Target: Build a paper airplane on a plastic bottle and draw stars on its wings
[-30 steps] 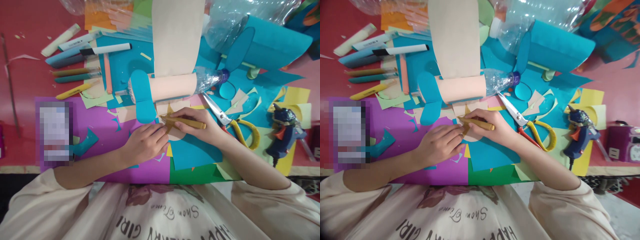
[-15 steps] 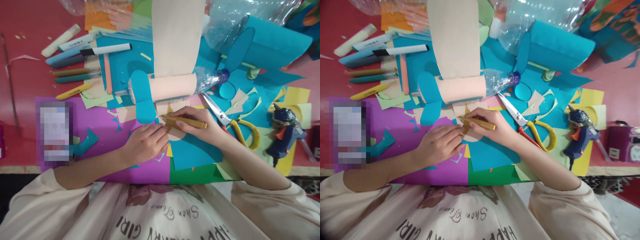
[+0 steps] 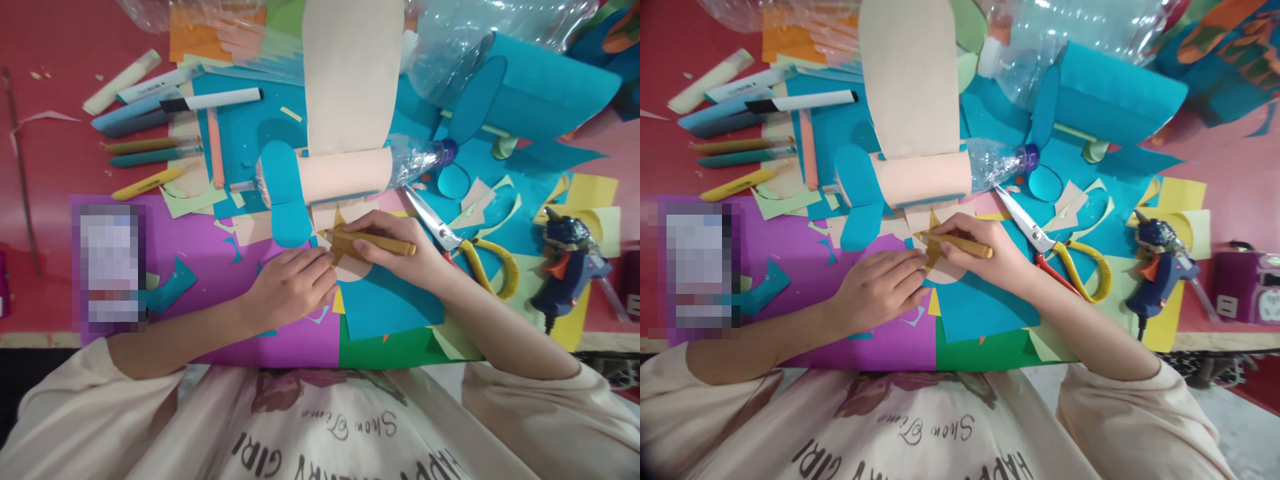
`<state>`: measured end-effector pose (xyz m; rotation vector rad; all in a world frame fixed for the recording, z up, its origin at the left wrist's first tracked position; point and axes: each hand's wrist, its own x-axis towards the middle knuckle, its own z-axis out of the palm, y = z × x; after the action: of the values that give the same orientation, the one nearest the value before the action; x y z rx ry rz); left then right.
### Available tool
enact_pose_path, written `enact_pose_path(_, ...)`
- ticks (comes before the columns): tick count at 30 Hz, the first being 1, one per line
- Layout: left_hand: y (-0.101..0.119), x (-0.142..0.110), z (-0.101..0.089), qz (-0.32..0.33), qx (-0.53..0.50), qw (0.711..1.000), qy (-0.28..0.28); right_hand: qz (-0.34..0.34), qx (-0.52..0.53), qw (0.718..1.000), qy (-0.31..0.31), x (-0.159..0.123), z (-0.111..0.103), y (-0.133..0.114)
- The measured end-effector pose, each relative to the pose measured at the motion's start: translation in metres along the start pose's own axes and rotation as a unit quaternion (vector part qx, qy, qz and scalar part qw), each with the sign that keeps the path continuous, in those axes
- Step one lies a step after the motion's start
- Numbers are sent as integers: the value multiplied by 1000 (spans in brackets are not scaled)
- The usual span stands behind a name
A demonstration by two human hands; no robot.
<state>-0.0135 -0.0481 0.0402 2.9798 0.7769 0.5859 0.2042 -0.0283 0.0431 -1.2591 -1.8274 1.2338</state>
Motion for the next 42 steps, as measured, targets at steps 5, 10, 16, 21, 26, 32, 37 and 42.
enact_pose_path(5, 0, 0, 0, -4, -4, 1000, 4, -19, 12, 1000, -11, 0, 0, 0)
enact_pose_path(10, 0, 0, 0, -1, 1, 1000, 1, -19, 24, 999, -32, -1, -2, 0)
enact_pose_path(16, 0, 0, 0, -4, 0, 1000, -2, -6, 22, 1000, -11, -1, -1, 0)
enact_pose_path(21, -1, 0, -1, -2, -4, 1000, 1, 5, 15, 1000, 6, -1, 0, 2)
enact_pose_path(26, 0, 1, 0, -3, -7, 1000, 7, 12, 20, 1000, -10, -2, -2, 2)
enact_pose_path(32, 1, 0, 0, -5, -4, 1000, 4, 3, 32, 999, -36, 0, -3, -1)
enact_pose_path(37, 0, -1, 0, -2, -4, 1000, 6, 18, 35, 999, -22, 0, -2, 0)
enact_pose_path(42, -1, 0, 1, -3, -4, 1000, -1, 26, 42, 999, 10, 0, 0, 2)
